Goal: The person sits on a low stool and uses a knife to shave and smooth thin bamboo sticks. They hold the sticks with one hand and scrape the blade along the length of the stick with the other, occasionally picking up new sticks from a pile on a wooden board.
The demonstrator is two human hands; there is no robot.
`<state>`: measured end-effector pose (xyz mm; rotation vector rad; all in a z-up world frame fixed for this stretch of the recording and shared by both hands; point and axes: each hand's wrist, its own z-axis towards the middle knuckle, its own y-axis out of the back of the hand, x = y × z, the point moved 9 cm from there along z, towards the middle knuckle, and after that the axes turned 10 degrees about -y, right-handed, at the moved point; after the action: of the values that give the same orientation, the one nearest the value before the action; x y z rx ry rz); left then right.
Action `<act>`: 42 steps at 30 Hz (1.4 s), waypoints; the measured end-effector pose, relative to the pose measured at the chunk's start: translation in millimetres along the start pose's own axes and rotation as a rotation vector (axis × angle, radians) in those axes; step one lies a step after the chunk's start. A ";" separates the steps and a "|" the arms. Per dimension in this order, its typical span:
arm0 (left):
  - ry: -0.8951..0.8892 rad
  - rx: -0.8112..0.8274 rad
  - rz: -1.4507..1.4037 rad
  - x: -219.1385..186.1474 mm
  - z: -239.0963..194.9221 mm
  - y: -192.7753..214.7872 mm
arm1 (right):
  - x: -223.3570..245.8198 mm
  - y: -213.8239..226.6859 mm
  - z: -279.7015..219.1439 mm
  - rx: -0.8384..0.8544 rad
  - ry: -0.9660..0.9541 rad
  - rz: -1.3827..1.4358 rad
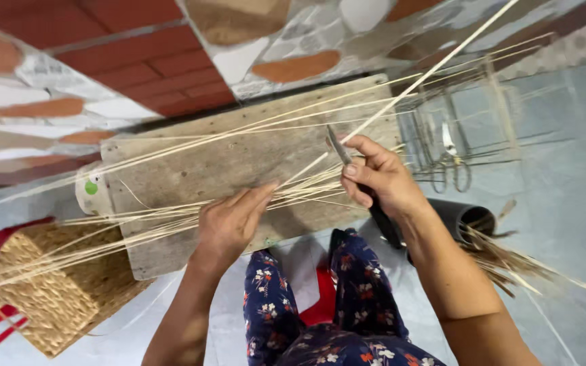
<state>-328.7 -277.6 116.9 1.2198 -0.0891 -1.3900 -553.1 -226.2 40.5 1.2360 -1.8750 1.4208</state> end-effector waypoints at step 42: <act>0.022 0.956 -0.468 -310.8 126.7 -54.1 | 120.5 3.5 -545.0 -0.979 0.508 0.412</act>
<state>-537.6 -100.4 318.2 2.1401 -0.5268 -1.8095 -690.1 235.0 323.5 0.0187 -2.0564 0.6621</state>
